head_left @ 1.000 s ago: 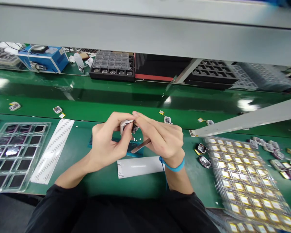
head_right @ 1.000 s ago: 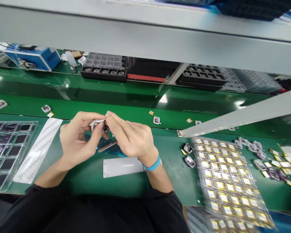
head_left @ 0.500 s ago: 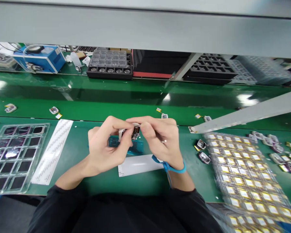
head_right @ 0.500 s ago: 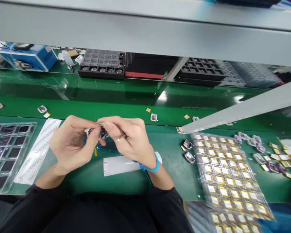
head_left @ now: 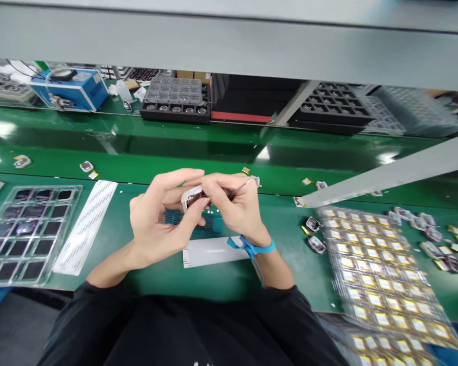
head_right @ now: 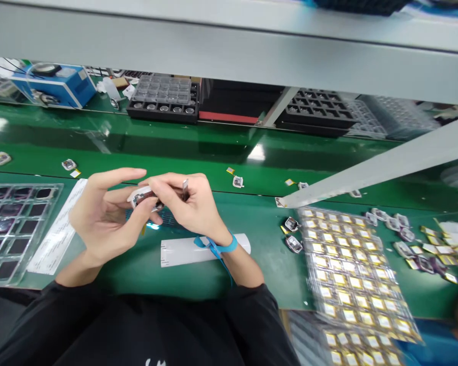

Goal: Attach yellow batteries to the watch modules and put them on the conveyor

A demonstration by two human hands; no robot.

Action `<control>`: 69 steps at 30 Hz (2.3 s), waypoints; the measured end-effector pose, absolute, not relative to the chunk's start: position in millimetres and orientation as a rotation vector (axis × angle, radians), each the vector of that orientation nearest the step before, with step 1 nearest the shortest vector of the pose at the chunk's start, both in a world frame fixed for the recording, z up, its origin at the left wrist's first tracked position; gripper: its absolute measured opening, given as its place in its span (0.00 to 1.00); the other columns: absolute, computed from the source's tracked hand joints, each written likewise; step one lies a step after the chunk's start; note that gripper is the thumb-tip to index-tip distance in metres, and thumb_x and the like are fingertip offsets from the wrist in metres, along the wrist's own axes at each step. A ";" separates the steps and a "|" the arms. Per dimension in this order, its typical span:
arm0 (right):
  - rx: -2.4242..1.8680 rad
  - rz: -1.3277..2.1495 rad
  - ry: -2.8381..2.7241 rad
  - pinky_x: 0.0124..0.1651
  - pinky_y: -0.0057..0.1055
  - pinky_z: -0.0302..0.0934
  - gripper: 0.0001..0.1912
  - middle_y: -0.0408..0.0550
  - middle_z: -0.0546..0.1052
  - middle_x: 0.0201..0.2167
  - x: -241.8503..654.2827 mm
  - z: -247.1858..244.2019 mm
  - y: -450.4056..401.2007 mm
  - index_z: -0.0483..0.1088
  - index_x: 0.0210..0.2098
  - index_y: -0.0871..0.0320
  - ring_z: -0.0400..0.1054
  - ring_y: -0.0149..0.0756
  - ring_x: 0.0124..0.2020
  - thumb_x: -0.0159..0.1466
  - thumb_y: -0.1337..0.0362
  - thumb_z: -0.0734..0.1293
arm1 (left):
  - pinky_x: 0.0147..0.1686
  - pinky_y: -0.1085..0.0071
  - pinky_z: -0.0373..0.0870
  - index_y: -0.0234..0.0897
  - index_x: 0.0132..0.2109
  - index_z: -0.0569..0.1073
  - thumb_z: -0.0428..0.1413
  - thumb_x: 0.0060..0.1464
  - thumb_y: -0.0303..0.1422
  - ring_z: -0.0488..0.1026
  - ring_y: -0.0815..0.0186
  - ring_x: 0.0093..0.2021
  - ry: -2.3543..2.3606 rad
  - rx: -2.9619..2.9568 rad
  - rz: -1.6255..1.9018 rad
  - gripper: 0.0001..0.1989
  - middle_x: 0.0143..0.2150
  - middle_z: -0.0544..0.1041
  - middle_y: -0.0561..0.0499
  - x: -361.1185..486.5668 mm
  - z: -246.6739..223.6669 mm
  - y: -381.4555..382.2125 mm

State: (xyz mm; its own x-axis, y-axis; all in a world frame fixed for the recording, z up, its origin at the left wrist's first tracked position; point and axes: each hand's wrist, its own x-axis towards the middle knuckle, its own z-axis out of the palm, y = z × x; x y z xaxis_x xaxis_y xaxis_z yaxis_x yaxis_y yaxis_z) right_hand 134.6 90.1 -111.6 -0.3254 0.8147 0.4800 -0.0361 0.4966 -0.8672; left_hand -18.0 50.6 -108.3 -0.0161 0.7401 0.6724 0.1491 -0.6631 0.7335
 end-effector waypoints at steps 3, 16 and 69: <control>-0.721 0.903 -1.710 0.31 0.32 0.72 0.29 0.44 0.82 0.29 143.9 -105.5 75.5 0.85 0.41 0.52 0.74 0.34 0.27 0.78 0.43 0.58 | 0.27 0.75 0.81 0.42 0.51 0.81 0.64 0.67 0.28 0.83 0.69 0.24 0.895 1.843 1.591 0.08 0.36 0.87 0.53 -25.9 -109.6 42.1; -1.106 1.435 -1.597 0.29 0.27 0.73 0.18 0.48 0.87 0.33 170.3 -239.1 17.8 0.83 0.44 0.57 0.75 0.28 0.23 0.69 0.48 0.72 | 0.56 0.54 0.82 0.41 0.50 0.78 0.57 0.69 0.25 0.87 0.57 0.48 1.245 2.334 1.030 0.08 0.45 0.88 0.47 -56.8 -270.0 -59.4; -1.017 1.328 -1.300 0.28 0.24 0.72 0.17 0.41 0.84 0.26 153.7 -204.5 -19.8 0.78 0.38 0.56 0.75 0.26 0.22 0.77 0.53 0.65 | 0.41 0.68 0.90 0.35 0.56 0.80 0.69 0.61 0.33 0.89 0.57 0.37 0.983 1.212 0.982 0.17 0.44 0.88 0.45 -34.5 -205.8 -44.5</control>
State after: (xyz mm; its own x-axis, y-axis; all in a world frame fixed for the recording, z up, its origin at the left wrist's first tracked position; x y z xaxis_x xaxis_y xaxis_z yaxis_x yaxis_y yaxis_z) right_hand 153.7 -19.8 -204.5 -0.1704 0.9832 0.0658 -0.0870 0.0515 -0.9949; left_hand -34.5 -44.5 -205.8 0.2791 0.9578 -0.0691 -0.0673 0.0913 0.9935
